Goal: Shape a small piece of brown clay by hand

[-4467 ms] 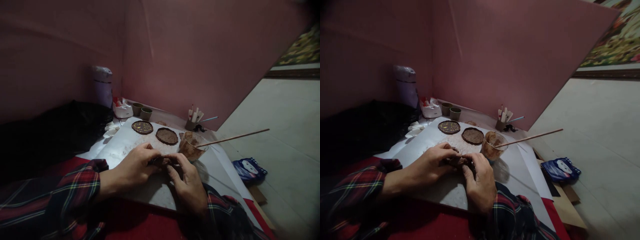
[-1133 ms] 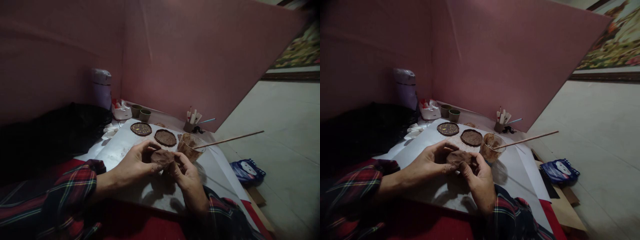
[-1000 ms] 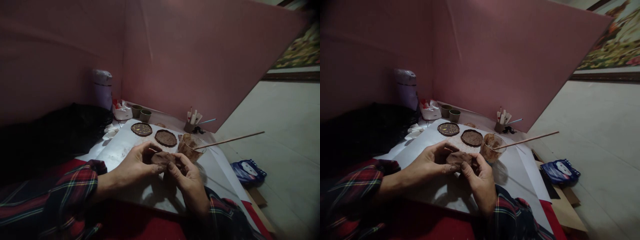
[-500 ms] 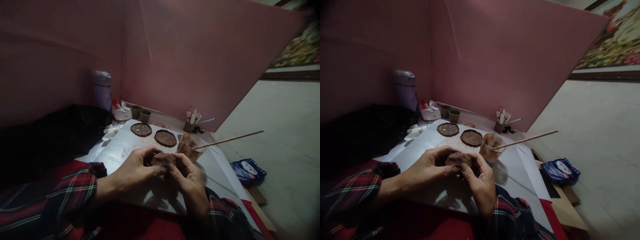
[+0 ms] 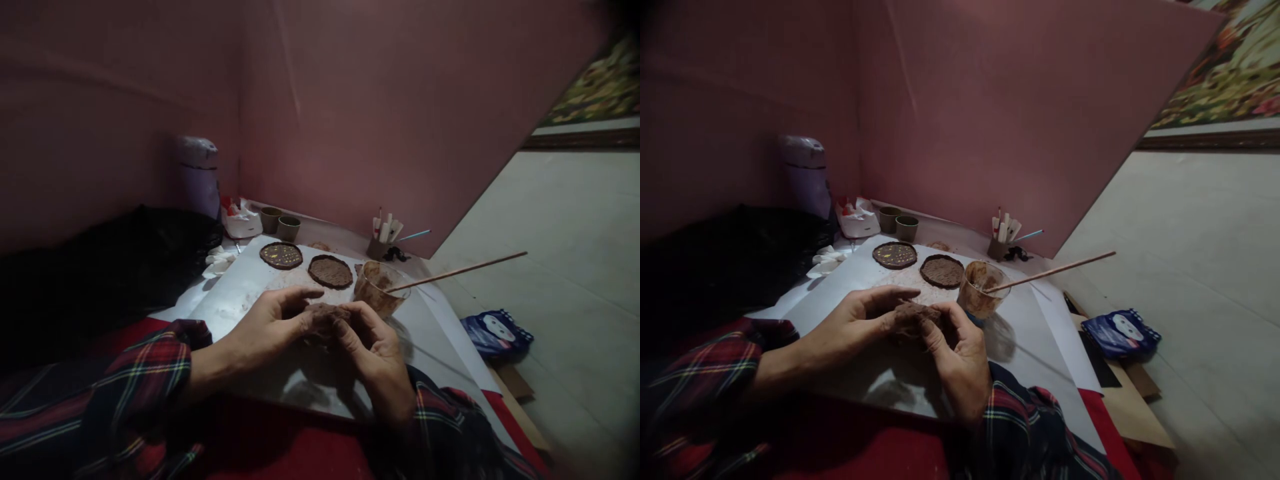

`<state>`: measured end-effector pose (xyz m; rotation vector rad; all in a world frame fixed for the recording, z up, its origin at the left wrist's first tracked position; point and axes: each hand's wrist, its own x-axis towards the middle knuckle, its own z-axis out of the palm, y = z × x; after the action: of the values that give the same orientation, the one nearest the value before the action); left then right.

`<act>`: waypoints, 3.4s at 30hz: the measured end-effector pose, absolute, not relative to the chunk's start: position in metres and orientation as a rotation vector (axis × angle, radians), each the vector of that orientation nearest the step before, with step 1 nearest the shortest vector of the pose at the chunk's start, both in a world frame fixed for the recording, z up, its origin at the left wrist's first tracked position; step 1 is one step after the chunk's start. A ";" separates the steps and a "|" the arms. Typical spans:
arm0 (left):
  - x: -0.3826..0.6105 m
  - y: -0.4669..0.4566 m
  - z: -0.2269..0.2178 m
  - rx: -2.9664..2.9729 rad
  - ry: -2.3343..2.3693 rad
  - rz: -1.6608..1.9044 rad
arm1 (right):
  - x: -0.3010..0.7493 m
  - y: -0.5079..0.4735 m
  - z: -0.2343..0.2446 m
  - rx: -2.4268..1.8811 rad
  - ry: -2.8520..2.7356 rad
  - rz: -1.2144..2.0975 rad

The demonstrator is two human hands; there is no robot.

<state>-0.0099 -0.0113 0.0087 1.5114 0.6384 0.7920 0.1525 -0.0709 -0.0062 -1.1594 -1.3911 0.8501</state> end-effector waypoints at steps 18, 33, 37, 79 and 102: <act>-0.011 -0.009 0.008 1.614 0.609 0.789 | 0.154 -0.069 -0.008 -1.162 -1.361 0.894; -0.011 -0.013 0.009 1.760 0.690 0.863 | 0.152 -0.068 -0.006 -1.160 -1.336 0.881; -0.009 -0.015 0.011 1.602 0.662 0.857 | 0.153 -0.067 -0.008 -1.132 -1.319 0.845; -0.009 -0.008 0.007 1.303 0.526 0.870 | 0.153 -0.067 -0.011 -1.247 -1.233 0.867; -0.009 -0.008 0.006 1.267 0.473 0.809 | 0.154 -0.066 -0.017 -1.108 -1.155 0.951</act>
<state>-0.0091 -0.0083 0.0065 1.2666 0.4728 0.8087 0.1545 -0.0663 -0.0174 -1.1082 -1.1550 0.9507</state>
